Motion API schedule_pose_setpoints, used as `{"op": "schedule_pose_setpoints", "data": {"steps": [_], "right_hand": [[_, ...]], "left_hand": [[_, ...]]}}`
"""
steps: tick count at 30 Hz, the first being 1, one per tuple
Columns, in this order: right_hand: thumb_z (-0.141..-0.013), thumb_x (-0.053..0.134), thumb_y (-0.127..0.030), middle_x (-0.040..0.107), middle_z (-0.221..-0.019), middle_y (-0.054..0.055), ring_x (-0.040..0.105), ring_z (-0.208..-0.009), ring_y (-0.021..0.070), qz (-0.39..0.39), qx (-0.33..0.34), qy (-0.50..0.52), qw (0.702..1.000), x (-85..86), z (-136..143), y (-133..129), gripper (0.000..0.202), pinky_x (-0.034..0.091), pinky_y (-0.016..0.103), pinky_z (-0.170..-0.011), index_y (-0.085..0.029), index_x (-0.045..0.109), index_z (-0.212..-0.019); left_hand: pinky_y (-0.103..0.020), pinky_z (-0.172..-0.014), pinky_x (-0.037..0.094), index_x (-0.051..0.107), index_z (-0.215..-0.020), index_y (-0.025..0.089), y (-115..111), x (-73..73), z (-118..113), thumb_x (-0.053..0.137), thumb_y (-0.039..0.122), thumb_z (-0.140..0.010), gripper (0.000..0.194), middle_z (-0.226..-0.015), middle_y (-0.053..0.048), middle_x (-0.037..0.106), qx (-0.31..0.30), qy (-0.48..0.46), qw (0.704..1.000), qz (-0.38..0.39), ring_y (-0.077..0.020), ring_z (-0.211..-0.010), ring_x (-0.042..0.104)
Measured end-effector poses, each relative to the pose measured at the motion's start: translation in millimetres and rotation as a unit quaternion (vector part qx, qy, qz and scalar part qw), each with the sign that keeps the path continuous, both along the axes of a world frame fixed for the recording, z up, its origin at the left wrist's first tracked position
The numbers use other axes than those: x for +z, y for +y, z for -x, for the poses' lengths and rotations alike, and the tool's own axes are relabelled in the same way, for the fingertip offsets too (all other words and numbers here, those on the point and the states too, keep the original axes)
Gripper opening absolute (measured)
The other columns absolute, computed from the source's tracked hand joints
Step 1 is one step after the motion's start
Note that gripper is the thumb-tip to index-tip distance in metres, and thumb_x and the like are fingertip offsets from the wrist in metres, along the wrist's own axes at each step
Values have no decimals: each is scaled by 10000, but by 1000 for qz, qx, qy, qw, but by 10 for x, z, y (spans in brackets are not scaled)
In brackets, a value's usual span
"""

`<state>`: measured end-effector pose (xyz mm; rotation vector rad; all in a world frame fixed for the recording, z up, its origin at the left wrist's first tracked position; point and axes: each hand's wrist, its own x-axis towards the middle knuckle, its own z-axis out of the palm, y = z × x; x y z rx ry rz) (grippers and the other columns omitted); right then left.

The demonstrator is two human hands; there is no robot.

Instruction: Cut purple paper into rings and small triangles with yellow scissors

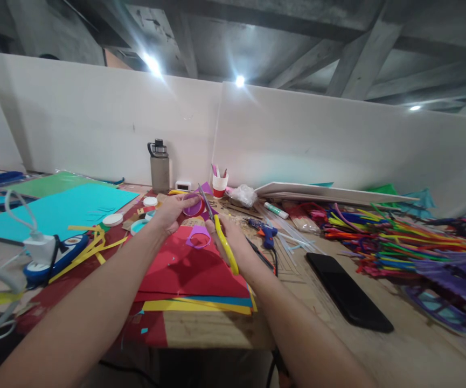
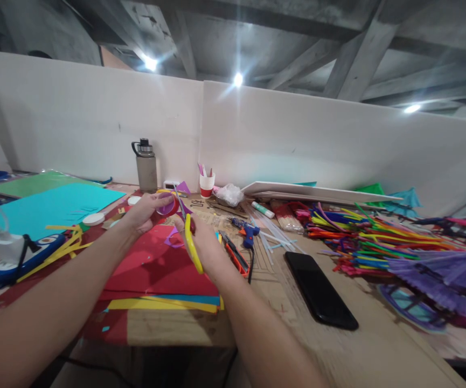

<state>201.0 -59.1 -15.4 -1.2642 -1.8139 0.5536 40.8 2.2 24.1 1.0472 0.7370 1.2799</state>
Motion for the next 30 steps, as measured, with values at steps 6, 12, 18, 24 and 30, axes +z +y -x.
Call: {"op": "schedule_pose_setpoints", "data": {"steps": [6,12,18,24,30], "right_hand": [[-905,418,-561,605,-754,15,548,-679,164,-3,-3,-18,1000,42,0,-1,420,392,267,-615,-186,597,-964],[-913,419,-546,662,-896,62,596,-838,210,-11,10,-25,1000,53,-15,-8,451,433,315,-755,-188,619,-1101],[-928,403,-518,662,-926,68,588,-836,204,-27,13,-26,999,22,-10,17,418,441,314,-745,-182,612,-1062],[-935,391,-516,638,-823,41,565,-738,181,-34,15,-26,999,-3,-17,23,404,437,306,-711,-186,600,-1040],[-922,403,-542,637,-809,35,574,-736,176,-15,16,-23,999,8,-22,32,410,437,287,-673,-191,604,-991]], "left_hand": [[-205,-595,506,718,-714,92,20,-11,11,785,125,-645,101,-675,-66,709,12,7,1000,1,-104,-580,611],[-197,-571,491,718,-683,99,31,-2,23,789,145,-635,98,-639,-63,701,24,17,1000,-4,-108,-571,609],[-211,-594,491,735,-710,98,-1,27,27,822,158,-578,169,-666,-63,712,5,44,999,-9,-119,-586,620],[-205,-599,482,729,-683,92,-11,40,31,810,139,-589,133,-663,-65,712,1,47,999,1,-106,-571,609],[-212,-605,483,731,-694,91,-6,45,47,797,128,-607,115,-665,-72,715,-7,55,998,-2,-114,-581,615]]}}
